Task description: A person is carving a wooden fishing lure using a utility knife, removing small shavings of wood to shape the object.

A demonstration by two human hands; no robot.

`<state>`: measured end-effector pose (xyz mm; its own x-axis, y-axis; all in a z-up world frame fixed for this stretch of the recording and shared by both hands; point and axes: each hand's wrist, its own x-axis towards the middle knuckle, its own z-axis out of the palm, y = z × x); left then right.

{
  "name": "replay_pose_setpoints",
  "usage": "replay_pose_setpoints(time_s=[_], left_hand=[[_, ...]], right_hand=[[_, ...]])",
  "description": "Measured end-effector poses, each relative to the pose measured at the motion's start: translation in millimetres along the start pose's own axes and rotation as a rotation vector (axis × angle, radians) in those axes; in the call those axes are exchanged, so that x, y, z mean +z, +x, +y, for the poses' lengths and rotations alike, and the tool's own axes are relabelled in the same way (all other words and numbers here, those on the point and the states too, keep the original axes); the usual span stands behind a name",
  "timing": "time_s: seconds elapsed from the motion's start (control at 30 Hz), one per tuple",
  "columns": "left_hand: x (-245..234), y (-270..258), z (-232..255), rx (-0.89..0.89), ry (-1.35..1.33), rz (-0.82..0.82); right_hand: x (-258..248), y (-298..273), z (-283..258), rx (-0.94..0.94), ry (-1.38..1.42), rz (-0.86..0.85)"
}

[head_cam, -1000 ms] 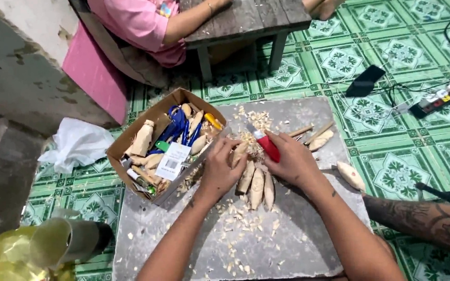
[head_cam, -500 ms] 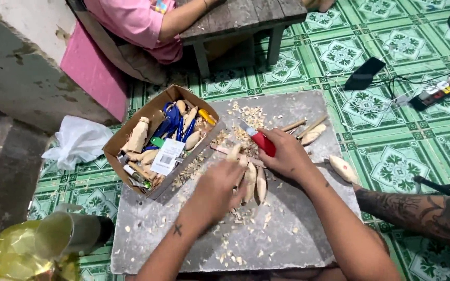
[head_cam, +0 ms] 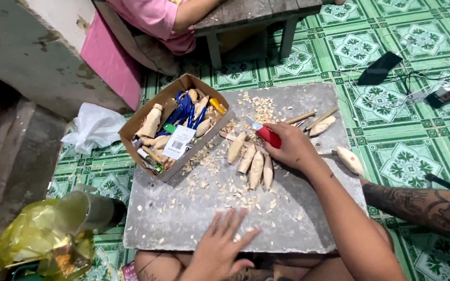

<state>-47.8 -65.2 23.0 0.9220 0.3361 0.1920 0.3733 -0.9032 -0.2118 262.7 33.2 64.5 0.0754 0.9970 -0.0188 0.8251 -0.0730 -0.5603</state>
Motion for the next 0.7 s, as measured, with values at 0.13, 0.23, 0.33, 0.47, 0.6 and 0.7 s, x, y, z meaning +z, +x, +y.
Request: replay_pose_setpoints(time_s=[0.13,0.23,0.33,0.47,0.6,0.7], left_hand=[[5,-23,-33,-0.122,0.044,-0.041],[3,-40,-56,-0.192,0.127,-0.051],[8,-61,-78,-0.268,0.192,-0.066],[20,-91,-104,-0.338,0.297,-0.128],[16,-106,-124,-0.488,0.043,-0.240],[-3,-100,-133,-0.769,-0.248,-0.472]], right_hand=[[1,0,2,-0.018,-0.011,-0.007],[-1,0,1,-0.017,-0.025,-0.025],[-3,0,-3,-0.014,-0.027,-0.044],[-6,-2,-5,0.003,-0.022,-0.078],[-3,-2,-1,-0.032,-0.012,-0.051],[-4,-3,-4,-0.037,-0.039,-0.081]])
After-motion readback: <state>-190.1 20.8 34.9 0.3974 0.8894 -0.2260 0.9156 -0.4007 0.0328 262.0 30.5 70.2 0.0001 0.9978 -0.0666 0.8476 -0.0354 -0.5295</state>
